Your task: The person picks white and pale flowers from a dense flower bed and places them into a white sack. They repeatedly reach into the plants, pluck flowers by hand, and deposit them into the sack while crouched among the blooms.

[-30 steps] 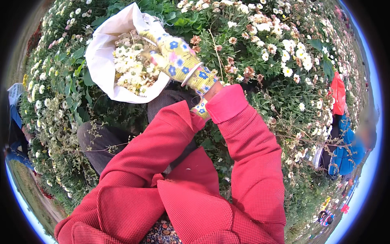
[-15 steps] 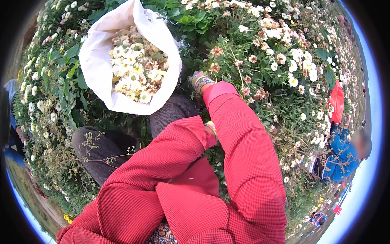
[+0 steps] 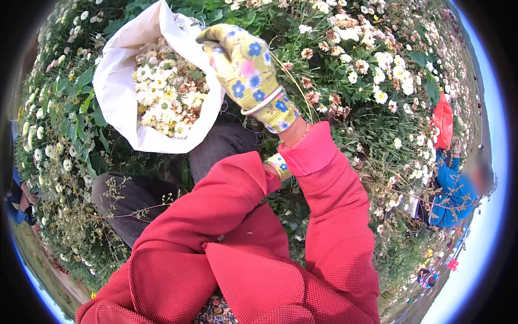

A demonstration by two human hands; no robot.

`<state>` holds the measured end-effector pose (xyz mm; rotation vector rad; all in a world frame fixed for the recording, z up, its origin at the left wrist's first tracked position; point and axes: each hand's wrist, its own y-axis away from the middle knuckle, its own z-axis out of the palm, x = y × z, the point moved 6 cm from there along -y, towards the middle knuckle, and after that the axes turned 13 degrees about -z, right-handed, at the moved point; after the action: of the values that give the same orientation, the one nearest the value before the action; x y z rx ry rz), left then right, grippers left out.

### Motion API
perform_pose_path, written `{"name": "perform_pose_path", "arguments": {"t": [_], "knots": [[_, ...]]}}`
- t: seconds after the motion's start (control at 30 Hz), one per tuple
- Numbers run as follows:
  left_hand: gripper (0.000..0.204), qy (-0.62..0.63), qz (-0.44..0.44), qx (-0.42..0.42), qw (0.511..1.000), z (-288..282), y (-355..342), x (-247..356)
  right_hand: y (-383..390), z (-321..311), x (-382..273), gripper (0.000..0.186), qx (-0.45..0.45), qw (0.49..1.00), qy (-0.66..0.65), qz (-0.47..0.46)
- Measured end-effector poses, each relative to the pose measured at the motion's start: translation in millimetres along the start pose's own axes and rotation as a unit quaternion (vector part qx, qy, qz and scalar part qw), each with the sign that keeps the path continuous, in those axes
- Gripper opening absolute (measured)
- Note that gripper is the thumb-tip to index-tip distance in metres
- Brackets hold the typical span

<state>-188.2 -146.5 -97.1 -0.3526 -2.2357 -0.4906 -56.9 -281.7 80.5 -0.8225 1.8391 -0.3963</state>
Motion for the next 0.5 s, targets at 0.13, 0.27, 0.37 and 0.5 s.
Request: {"name": "perform_pose_path", "arguments": {"t": [0.13, 0.27, 0.37, 0.5], "knots": [[0.020, 0.017, -0.021, 0.025, 0.999, -19.6, 0.5, -5.5, -13.1, 45.8, -51.9, 0.039, -0.137, 0.984, 0.048, -0.106], [0.020, 0.035, -0.036, 0.052, 0.997, -30.6, -0.6, -25.1, -1.0, 1.5, -2.2, 0.048, -0.158, 0.925, 0.334, -0.092], [0.012, -0.039, 0.059, 0.111, 0.991, -47.5, 9.7, -28.1, 55.8, -42.9, 72.2, 0.044, -0.360, 0.820, 0.435, 0.092], [0.005, 0.058, 0.167, 0.087, 0.980, -95.3, 74.1, 28.6, 158.5, -73.5, 108.0, 0.034, -0.441, 0.792, 0.367, 0.209]]}}
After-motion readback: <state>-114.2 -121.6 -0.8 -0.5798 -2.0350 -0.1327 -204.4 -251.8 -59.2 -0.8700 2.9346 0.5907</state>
